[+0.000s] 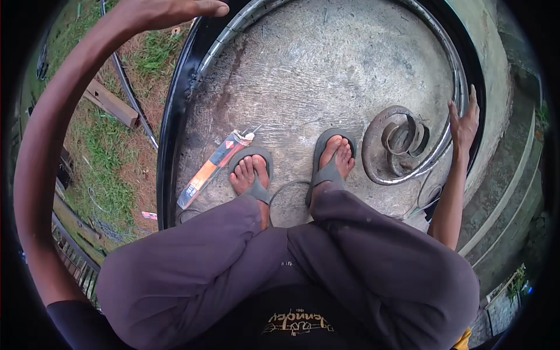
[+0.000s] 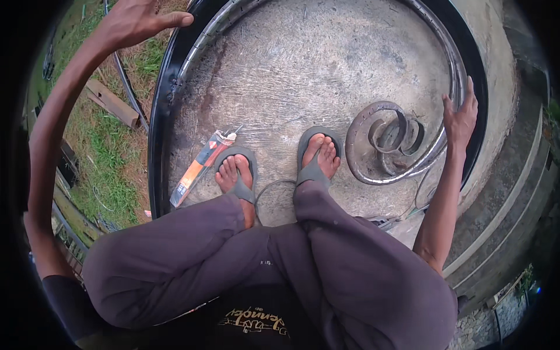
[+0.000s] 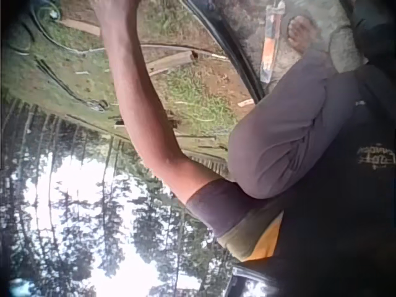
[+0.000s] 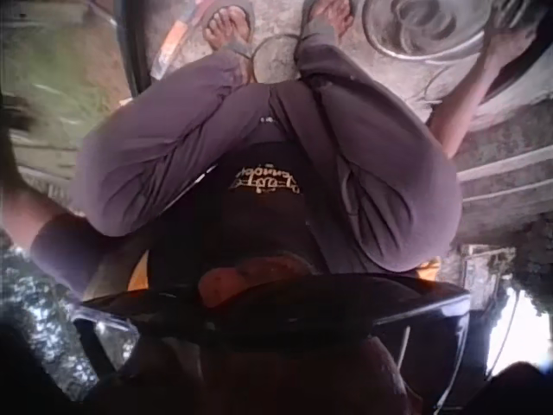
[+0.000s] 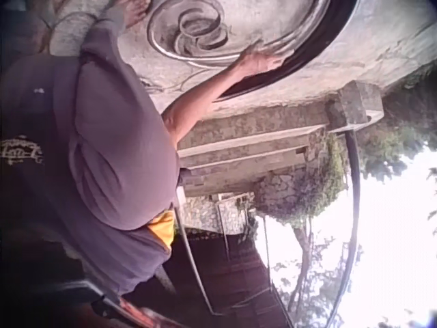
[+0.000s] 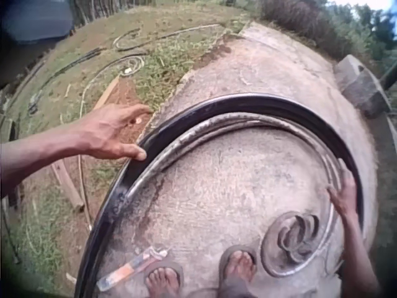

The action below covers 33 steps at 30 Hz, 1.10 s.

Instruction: The person welds curved and straight metal rods onto a circular metal frame using a handheld welding torch and a filler rod.

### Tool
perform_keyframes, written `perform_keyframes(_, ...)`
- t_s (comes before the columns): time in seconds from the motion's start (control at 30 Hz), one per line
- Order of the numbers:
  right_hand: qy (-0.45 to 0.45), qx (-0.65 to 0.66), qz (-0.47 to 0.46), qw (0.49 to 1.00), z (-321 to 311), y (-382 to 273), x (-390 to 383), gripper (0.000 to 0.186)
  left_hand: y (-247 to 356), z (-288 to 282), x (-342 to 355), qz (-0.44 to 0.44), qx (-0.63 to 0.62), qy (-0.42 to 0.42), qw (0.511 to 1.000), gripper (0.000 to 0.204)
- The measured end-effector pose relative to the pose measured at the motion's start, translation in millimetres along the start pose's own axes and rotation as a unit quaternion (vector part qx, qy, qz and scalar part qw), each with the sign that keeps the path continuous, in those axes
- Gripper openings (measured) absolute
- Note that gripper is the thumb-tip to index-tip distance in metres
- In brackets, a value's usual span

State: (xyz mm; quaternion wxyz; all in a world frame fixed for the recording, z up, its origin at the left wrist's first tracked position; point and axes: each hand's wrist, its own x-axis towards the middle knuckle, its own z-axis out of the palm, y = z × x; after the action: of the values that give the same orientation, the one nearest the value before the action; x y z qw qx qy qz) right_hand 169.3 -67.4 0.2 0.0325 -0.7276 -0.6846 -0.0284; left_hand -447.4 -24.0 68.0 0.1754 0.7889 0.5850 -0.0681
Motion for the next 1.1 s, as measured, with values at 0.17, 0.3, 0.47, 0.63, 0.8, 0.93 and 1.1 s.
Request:
perform_keyframes(0.17,0.033,-0.085,0.226,0.970,-9.0,106.6,-184.5,0.082,15.8,31.5,143.9,0.031,-0.014,0.033,0.999,0.118)
perform_keyframes(0.3,0.041,-0.136,0.374,0.917,-9.6,112.0,-334.3,0.084,24.6,89.2,205.6,0.220,-0.158,0.090,0.958,0.118)
perform_keyframes(0.47,-0.009,-0.002,0.606,0.795,1.7,74.9,-432.1,0.081,-3.5,108.1,229.0,0.192,-0.078,0.117,0.971,0.105)
perform_keyframes(0.63,-0.054,0.104,0.644,0.756,30.5,53.4,-449.2,0.077,-1.8,103.0,230.8,0.146,-0.064,0.092,0.983,0.103)
perform_keyframes(0.8,0.023,0.445,0.743,0.500,39.7,48.4,-447.0,0.033,28.5,89.4,205.1,0.121,0.026,0.113,0.986,0.109)
perform_keyframes(0.93,0.084,0.517,0.737,0.427,36.5,40.9,-449.1,0.015,48.5,80.1,191.4,0.097,-0.020,0.106,0.989,0.108)
perform_keyframes(1.1,0.160,0.481,0.671,0.542,7.3,20.8,-417.8,0.015,51.5,78.8,186.6,0.067,-0.050,0.093,0.992,0.105)
